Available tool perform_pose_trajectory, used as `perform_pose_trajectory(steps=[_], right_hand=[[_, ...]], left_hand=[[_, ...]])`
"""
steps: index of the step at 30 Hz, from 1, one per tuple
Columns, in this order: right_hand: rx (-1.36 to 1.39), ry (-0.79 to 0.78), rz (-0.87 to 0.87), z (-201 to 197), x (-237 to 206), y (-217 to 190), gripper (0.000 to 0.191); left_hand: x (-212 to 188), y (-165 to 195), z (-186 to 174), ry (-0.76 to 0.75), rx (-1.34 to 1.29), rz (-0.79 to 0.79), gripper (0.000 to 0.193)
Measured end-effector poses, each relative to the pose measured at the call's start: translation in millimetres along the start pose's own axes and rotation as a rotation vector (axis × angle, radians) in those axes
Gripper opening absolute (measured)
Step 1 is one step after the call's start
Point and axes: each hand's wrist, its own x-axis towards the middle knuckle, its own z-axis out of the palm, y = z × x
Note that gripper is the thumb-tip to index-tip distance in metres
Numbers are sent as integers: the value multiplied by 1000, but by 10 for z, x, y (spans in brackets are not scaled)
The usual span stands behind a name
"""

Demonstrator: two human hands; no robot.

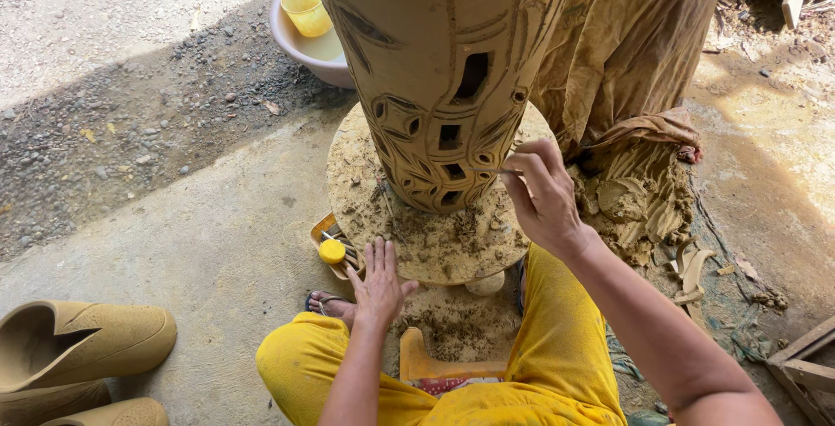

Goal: The person sits on a low stool and uses a small carving knife to carve intricate geometric patterns into a large, cylindrical wooden object. The person holds the object steady with their left hand while carving with their right hand, creating a lattice-like design.

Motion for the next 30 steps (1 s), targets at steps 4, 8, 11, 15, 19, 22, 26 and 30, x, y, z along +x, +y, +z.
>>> perform_pose_trajectory(steps=[4,8,11,15,19,22,26,30], right_hand=[[15,-53,244,-225,-286,-66,10],[137,-144,687,-456,-488,-165,10],[172,-127,785,-514,-468,-205,18],[401,-109,789,-560,-308,-261,14],[381,-104,723,-589,-128,-338,25],[100,-58,325,-535,90,-315,12],[-160,38,231,-447,444,-293,3],[-323,97,37,-454,764,-373,7]], left_hand=[[167,-66,-253,140,-90,-42,71],[379,-57,-688,812,-684,112,40],[446,5,-1202,1214,-785,330,49],[461,106,-1863,1163,-905,460,89],[436,258,-2034,1111,-926,513,105],[447,311,-1993,1153,-909,512,107],[538,291,-2039,1144,-893,386,122],[627,259,-2095,1216,-851,438,129]])
